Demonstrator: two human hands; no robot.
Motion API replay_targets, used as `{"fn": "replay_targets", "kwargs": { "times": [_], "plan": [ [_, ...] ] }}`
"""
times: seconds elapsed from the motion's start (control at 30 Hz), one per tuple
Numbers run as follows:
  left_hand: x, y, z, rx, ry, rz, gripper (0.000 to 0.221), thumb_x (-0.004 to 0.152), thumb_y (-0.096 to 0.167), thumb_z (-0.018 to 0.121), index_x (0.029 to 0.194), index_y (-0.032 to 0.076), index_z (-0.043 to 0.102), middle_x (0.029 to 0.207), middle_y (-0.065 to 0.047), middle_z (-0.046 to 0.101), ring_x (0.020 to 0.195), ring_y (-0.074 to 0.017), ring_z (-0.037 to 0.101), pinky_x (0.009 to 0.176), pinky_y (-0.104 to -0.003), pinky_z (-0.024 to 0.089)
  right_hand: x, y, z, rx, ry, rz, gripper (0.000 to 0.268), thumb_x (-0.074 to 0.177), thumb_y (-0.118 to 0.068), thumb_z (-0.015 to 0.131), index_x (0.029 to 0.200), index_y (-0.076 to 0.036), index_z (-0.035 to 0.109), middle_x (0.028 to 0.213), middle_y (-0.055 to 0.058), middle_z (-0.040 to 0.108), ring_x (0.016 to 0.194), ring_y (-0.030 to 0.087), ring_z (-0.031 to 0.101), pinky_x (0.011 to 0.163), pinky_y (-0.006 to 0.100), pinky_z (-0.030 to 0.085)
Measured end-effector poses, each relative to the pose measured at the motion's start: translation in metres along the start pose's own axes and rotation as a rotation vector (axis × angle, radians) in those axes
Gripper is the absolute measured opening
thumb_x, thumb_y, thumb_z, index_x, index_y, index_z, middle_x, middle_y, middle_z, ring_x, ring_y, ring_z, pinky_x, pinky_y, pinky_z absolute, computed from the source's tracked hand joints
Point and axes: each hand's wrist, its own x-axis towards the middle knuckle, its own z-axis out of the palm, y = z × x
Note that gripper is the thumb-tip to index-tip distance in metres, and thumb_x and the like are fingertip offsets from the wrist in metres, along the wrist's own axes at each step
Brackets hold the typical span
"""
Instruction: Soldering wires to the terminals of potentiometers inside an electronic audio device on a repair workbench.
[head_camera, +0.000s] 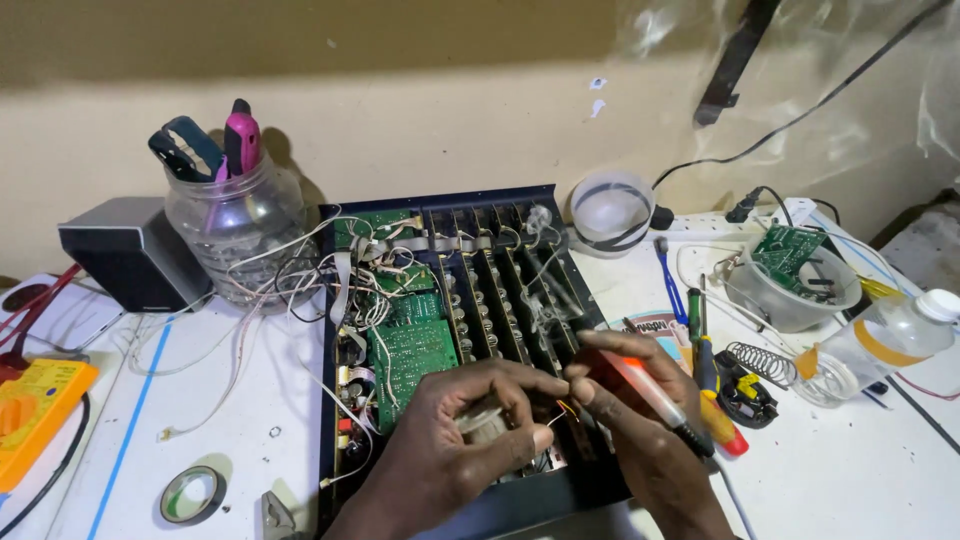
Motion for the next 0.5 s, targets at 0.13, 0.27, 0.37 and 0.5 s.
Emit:
{"fn": "replay_targets", "kwargs": {
  "times": [0.13, 0.27, 0.37, 0.5],
  "plan": [
    [-0.003, 0.007, -0.002, 0.042, -0.003, -0.027, 0.019, 0.08, 0.027, 0.075, 0.068, 0.017, 0.064, 0.117, -0.002, 0.087, 0.09, -0.0136, 0.074, 0.085, -0.036, 0.054, 0.001, 0.011, -0.014, -0.036, -0.109, -0.093, 0.047, 0.066, 0.003, 0.085, 0.112, 0.002, 0.073, 0.086, 0.023, 0.077, 0.079, 0.026, 0.073, 0.068, 0.033, 0.057],
    [-0.02, 0.012, -0.003, 0.052, 0.002, -0.073, 0.017, 0.078, 0.022, 0.078, 0.067, 0.021, 0.065, 0.126, -0.002, 0.089, 0.123, -0.0191, 0.08, 0.102, -0.044, 0.057, 0.005, 0.023, -0.024, 0.128, -0.25, -0.168, 0.041, 0.069, 0.013, 0.081, 0.108, 0.002, 0.072, 0.085, 0.018, 0.071, 0.079, 0.023, 0.072, 0.069, 0.031, 0.059],
    [-0.048, -0.002, -0.024, 0.389, 0.089, 0.167, 0.025, 0.087, 0.039, 0.071, 0.077, 0.017, 0.069, 0.137, -0.005, 0.078, 0.113, -0.0202, 0.084, 0.093, -0.044, 0.069, 0.007, 0.021, -0.026, 0.191, -0.099, -0.064, 0.05, 0.066, 0.013, 0.079, 0.115, 0.003, 0.069, 0.084, 0.021, 0.072, 0.08, 0.028, 0.071, 0.074, 0.037, 0.059],
    [-0.091, -0.031, -0.063, 0.712, 0.916, -0.35, 0.021, 0.083, 0.038, 0.078, 0.076, 0.018, 0.077, 0.082, 0.002, 0.081, 0.075, -0.0137, 0.076, 0.076, -0.032, 0.058, 0.007, 0.014, -0.023, 0.271, -0.094, -0.068, 0.056, 0.068, 0.017, 0.074, 0.121, 0.004, 0.066, 0.088, 0.022, 0.068, 0.089, 0.03, 0.068, 0.075, 0.036, 0.056]
  ]
}}
